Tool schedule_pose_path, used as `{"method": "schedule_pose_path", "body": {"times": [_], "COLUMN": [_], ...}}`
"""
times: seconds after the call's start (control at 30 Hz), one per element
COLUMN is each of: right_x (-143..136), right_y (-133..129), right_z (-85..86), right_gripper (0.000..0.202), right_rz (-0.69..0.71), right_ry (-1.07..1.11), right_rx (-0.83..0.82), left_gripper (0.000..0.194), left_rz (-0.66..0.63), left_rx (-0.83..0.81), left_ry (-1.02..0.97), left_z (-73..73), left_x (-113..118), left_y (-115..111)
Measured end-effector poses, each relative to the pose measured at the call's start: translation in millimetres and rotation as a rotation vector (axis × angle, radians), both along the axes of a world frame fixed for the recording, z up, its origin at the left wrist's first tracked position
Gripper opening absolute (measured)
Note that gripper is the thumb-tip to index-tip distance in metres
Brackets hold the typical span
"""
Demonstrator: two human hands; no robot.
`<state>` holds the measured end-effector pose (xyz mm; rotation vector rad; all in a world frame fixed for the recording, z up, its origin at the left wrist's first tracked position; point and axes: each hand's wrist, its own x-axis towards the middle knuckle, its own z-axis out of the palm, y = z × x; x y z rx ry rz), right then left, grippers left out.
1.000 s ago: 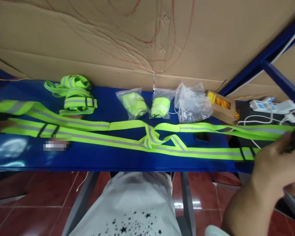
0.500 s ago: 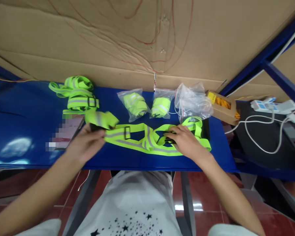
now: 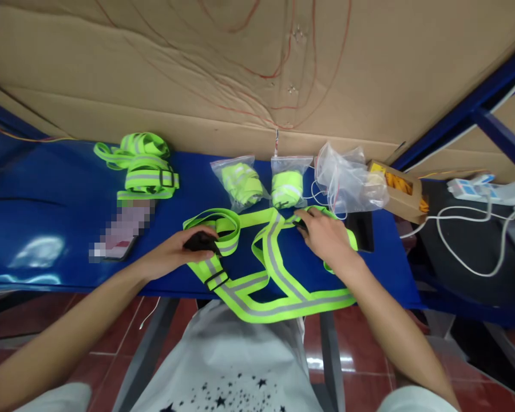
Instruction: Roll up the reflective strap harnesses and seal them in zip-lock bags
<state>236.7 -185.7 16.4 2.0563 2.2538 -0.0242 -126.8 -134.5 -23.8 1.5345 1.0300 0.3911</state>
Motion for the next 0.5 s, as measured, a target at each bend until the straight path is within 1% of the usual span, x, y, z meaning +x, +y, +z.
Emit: {"method": "schedule_pose_path", "body": {"times": [0.07, 0.13, 0.23, 0.27, 0.3, 0.33, 0.4, 0.43, 0.5], "right_x": [0, 2, 7, 9, 11, 14, 21, 27, 44], "right_y": [-3, -8, -15, -15, -14, -12, -6, -4, -5], "right_z": [-8.0, -12.9, -9.2, -5.7, -1.9, 1.7, 7.2, 9.1, 13.0], "right_gripper": [0.03, 0.027, 0.035, 0.04, 0.045, 0.049, 0.055, 0.057, 0.059], "right_rz": [0.023, 0.038, -0.002, -0.029, -0.055, -0.072, -0.07, -0.053, -0.01], "right_ry": [-0.111, -0.146, -0.127, -0.132, -0.143, -0.154, -0.145, -0.108, 0.049], "right_rx": [0.053, 0.174, 0.449, 0.52, 0.556, 0.55, 0.435, 0.355, 0.221], "left_gripper": [0.046, 0.047, 0.046, 0.046, 0.047, 0.048, 0.05, 0.051, 0.047], "left_rz": [0.017, 0.044, 0.064, 0.069, 0.08, 0.1, 0.179, 0.236, 0.374], "left_rx": [-0.009, 0.002, 0.034, 0.04, 0.046, 0.052, 0.075, 0.106, 0.222], "left_ry": [0.011, 0.033, 0.078, 0.088, 0.091, 0.09, 0.089, 0.099, 0.139], "left_z": [-0.5, -1.2, -0.7, 0.0, 0.9, 2.2, 6.5, 9.9, 20.3], "left_x": [-3, -7, -11, -11, -11, -11, -13, -15, -22], "left_y": [-2, -5, -11, -13, -14, -16, -18, -19, -18]}}
